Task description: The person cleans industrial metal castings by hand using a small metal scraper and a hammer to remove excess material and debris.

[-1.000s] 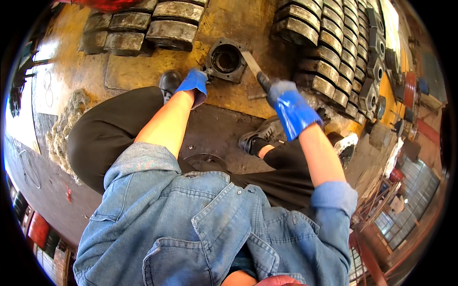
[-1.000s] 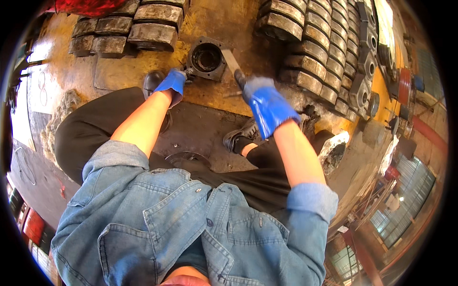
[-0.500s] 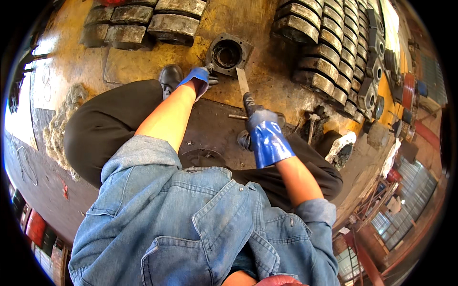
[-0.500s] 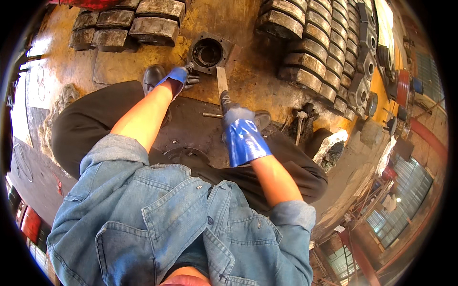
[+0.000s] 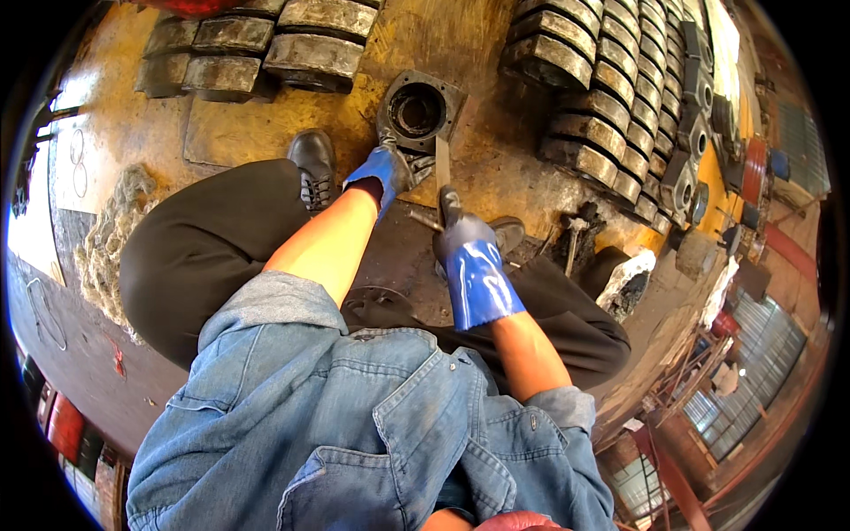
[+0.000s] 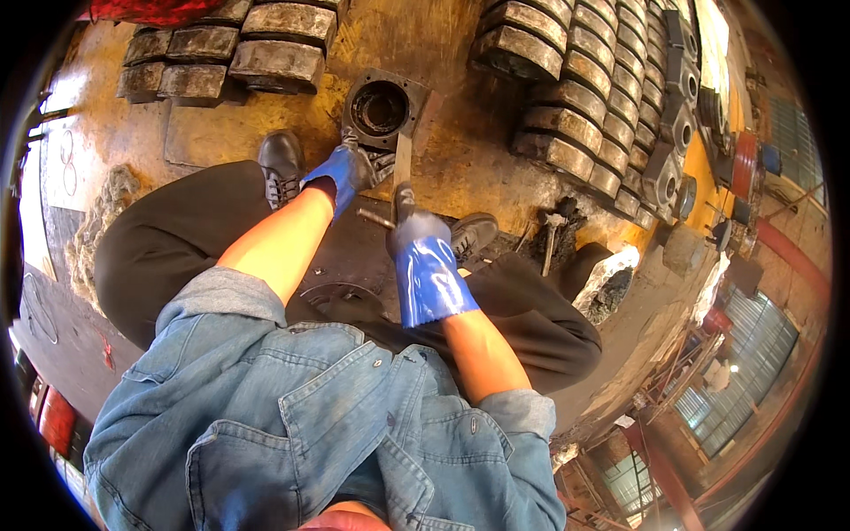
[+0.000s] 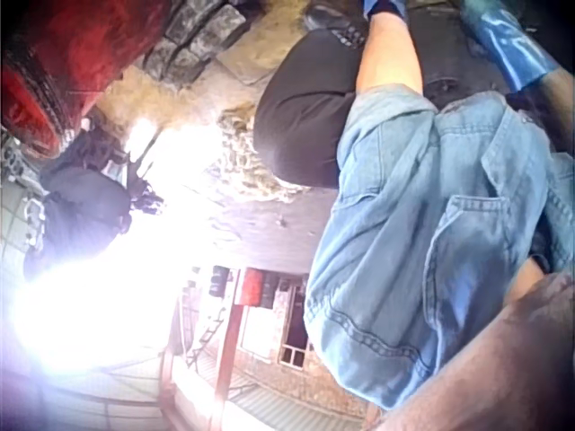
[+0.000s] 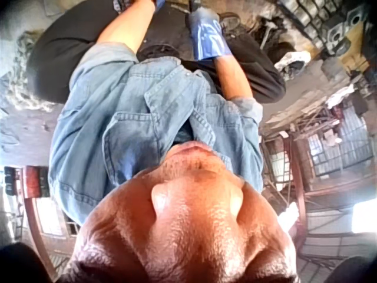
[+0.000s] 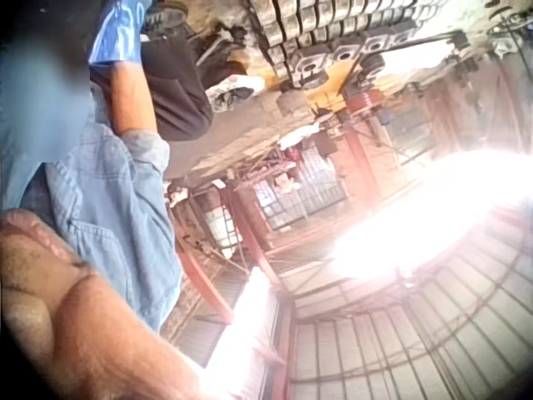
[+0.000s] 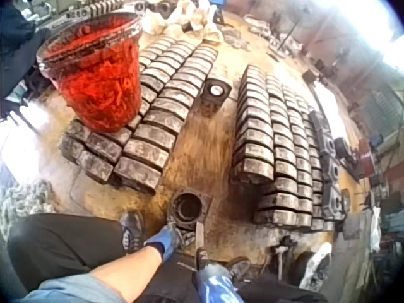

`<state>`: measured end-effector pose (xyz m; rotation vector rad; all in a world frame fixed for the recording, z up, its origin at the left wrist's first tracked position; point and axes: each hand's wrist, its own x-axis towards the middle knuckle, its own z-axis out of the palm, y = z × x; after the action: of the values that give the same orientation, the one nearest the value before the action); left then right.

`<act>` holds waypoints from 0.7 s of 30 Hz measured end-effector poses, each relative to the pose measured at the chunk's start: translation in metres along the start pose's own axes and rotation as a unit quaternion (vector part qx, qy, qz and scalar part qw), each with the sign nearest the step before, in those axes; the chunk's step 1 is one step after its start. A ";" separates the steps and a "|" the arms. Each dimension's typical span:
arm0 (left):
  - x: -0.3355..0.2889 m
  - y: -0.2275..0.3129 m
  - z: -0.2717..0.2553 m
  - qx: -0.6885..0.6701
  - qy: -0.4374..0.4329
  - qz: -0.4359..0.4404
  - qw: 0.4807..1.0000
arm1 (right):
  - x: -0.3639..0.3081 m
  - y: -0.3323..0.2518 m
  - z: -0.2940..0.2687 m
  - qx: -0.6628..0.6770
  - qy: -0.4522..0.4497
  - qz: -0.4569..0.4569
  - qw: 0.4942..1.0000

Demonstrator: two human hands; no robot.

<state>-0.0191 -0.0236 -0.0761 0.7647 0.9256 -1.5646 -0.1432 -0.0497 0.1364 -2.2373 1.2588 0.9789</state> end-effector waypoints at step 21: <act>-0.036 0.007 -0.009 -0.524 -0.181 -0.442 0.705 | 0.046 0.011 -0.022 -0.002 -0.062 0.015 0.998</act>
<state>-0.0062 0.0007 -0.0508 -0.9244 1.7355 -1.4693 -0.1277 -0.0958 0.1177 -2.1309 1.2403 1.1145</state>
